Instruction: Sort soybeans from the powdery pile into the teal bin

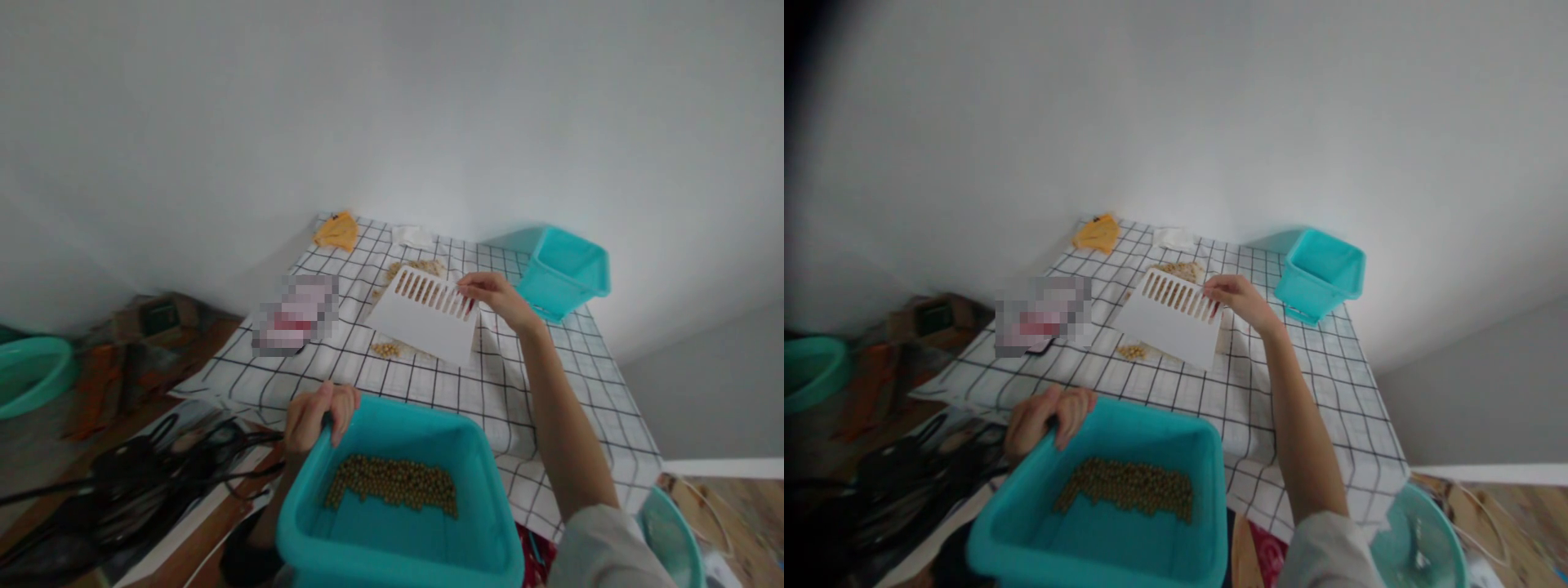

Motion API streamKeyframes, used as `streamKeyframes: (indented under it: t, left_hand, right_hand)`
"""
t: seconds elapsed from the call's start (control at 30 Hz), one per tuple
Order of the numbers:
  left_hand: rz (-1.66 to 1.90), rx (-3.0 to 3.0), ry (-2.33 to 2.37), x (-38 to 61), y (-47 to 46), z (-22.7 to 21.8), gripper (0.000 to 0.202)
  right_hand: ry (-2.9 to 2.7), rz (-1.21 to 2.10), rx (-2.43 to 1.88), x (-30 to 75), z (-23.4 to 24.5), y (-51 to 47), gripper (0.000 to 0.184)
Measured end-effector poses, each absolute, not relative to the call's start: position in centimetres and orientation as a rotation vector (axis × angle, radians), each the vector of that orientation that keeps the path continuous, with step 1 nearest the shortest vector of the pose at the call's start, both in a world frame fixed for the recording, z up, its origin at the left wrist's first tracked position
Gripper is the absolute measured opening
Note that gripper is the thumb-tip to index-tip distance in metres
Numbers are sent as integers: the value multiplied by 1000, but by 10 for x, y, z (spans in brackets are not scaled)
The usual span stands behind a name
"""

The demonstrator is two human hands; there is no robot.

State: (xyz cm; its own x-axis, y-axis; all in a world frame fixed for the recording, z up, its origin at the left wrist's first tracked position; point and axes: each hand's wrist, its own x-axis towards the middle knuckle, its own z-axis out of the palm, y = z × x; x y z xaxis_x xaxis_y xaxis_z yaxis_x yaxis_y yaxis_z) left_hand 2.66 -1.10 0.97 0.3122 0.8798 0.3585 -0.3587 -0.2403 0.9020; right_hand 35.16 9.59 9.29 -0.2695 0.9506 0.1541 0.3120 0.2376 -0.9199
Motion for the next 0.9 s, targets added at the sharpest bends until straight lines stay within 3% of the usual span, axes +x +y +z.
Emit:
streamKeyframes:
  t: [0.9]
  left_hand:
    - [1335,1290,672,28,-9,22,69]
  right_hand:
    - [-1866,1082,-1175,345,92,92,27]
